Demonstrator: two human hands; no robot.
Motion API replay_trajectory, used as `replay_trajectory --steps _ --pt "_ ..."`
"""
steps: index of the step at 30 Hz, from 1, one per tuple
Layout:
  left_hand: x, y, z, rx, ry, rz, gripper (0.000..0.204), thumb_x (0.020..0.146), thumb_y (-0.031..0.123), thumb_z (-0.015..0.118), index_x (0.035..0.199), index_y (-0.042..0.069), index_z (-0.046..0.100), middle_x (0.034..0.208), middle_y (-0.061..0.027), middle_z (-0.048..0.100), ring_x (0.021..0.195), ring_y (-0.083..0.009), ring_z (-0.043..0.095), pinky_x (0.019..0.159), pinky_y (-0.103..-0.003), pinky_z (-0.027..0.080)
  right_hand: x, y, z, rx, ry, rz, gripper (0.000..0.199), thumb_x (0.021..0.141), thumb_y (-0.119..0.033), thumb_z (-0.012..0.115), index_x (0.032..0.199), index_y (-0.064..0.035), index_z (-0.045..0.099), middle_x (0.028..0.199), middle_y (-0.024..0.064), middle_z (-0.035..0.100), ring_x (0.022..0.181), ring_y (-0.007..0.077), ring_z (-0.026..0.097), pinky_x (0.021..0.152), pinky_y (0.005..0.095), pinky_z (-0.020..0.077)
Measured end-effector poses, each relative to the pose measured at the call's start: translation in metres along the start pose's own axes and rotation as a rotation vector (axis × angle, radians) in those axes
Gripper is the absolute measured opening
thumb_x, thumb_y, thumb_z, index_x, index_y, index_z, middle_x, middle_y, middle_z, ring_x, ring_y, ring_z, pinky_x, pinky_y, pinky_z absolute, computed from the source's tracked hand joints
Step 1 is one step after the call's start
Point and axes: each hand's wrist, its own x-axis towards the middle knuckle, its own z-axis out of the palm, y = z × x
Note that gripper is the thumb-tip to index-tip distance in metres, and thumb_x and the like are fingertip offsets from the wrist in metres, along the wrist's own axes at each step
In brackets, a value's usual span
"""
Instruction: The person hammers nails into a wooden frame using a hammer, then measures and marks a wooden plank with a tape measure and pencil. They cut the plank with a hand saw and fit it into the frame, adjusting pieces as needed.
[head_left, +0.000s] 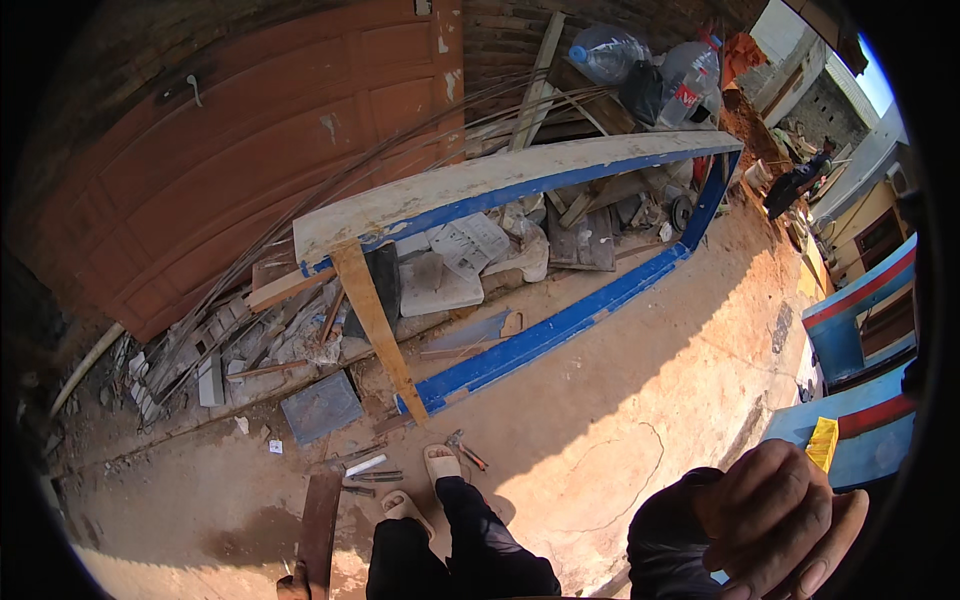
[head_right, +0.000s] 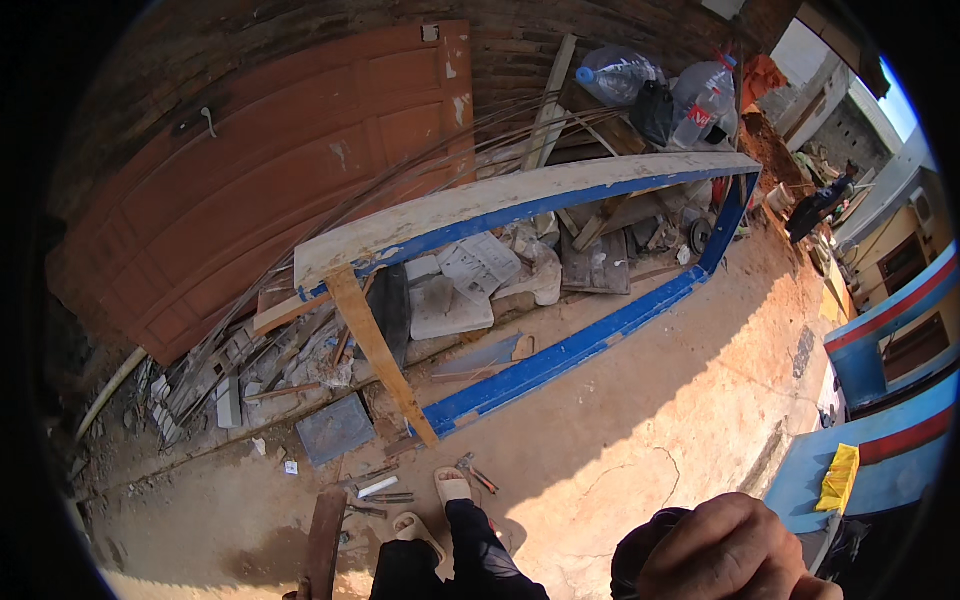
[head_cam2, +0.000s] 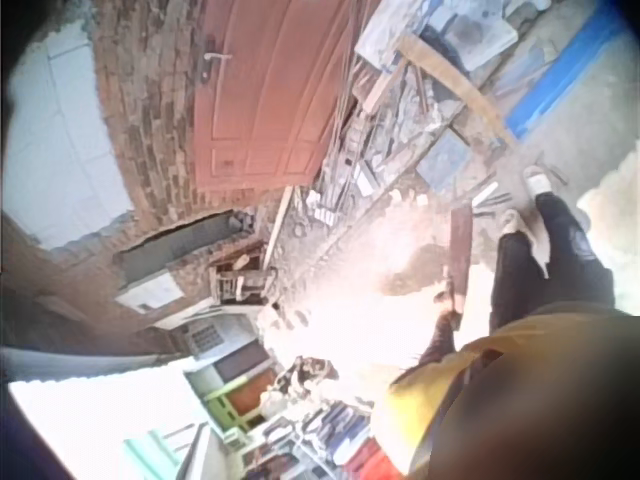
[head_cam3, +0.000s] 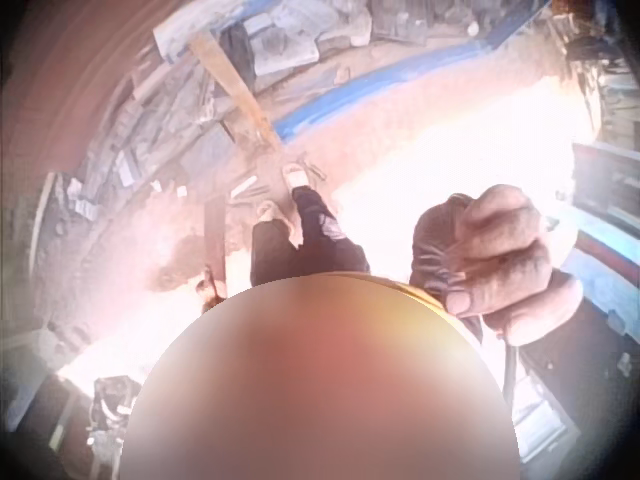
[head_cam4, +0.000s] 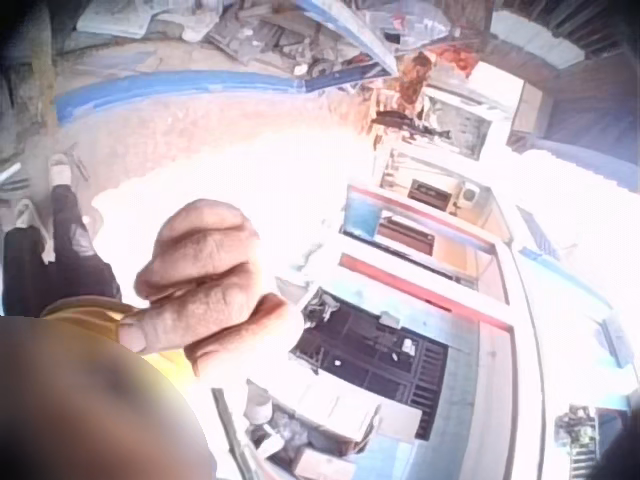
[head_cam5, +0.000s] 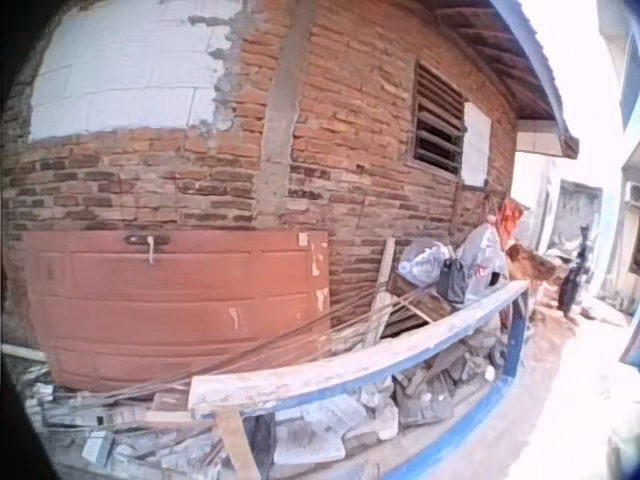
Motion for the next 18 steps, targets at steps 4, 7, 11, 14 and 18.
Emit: replay_trajectory --steps 4,7,11,14,18 --pt "-0.036 0.039 -0.010 -0.066 0.207 0.079 0.076 0.085 0.070 0.075 0.094 -0.005 0.080 0.088 -0.0277 0.076 0.092 -0.0415 0.075 0.090 -0.047 0.054 0.017 -0.068 0.007 -0.036 -0.041 0.029 0.030 0.112 -0.037 0.050 0.135 -0.0192 0.058 0.104 -0.0004 0.082 0.077 0.0184 0.072 0.085 0.0391 0.0536" --pt "-0.039 0.086 -0.042 -0.155 -0.135 0.222 0.085 0.080 0.070 0.080 0.110 -0.009 0.078 0.101 -0.0257 0.079 0.102 -0.0358 0.076 0.094 -0.040 0.056 0.018 -0.104 0.012 0.005 -0.052 -0.113 0.037 0.111 -0.036 0.050 0.142 -0.0179 0.055 0.103 0.0002 0.080 0.081 0.0225 0.073 0.086 0.0447 0.0526" --pt "-0.041 0.112 -0.069 -0.366 -0.555 0.112 0.073 0.090 0.062 0.077 0.120 -0.005 0.077 0.108 -0.0213 0.080 0.103 -0.0269 0.076 0.092 -0.038 0.057 0.022 -0.152 0.031 0.105 -0.138 0.058 0.042 0.111 -0.034 0.050 0.151 -0.0210 0.051 0.106 0.0014 0.078 0.078 0.0228 0.074 0.085 0.0442 0.0535" --pt "-0.045 0.089 -0.084 -0.161 -0.427 0.191 0.080 0.091 0.067 0.072 0.126 -0.005 0.075 0.121 -0.0232 0.077 0.113 -0.0289 0.073 0.100 -0.040 0.054 0.022 -0.165 0.049 0.151 -0.254 0.231 0.044 0.114 -0.039 0.047 0.155 -0.0226 0.048 0.115 0.0013 0.077 0.075 0.0209 0.073 0.084 0.0420 0.0554" --pt "-0.073 0.008 -0.084 -0.208 -0.509 0.117 0.070 0.096 0.060 0.071 0.120 -0.006 0.076 0.112 -0.0178 0.078 0.101 -0.0250 0.071 0.093 -0.038 0.055 0.011 -0.171 0.069 0.035 0.009 0.041 0.045 0.115 -0.041 0.043 0.157 -0.0253 0.047 0.113 0.0029 0.075 0.080 0.0190 0.071 0.078 0.0401 0.0574"
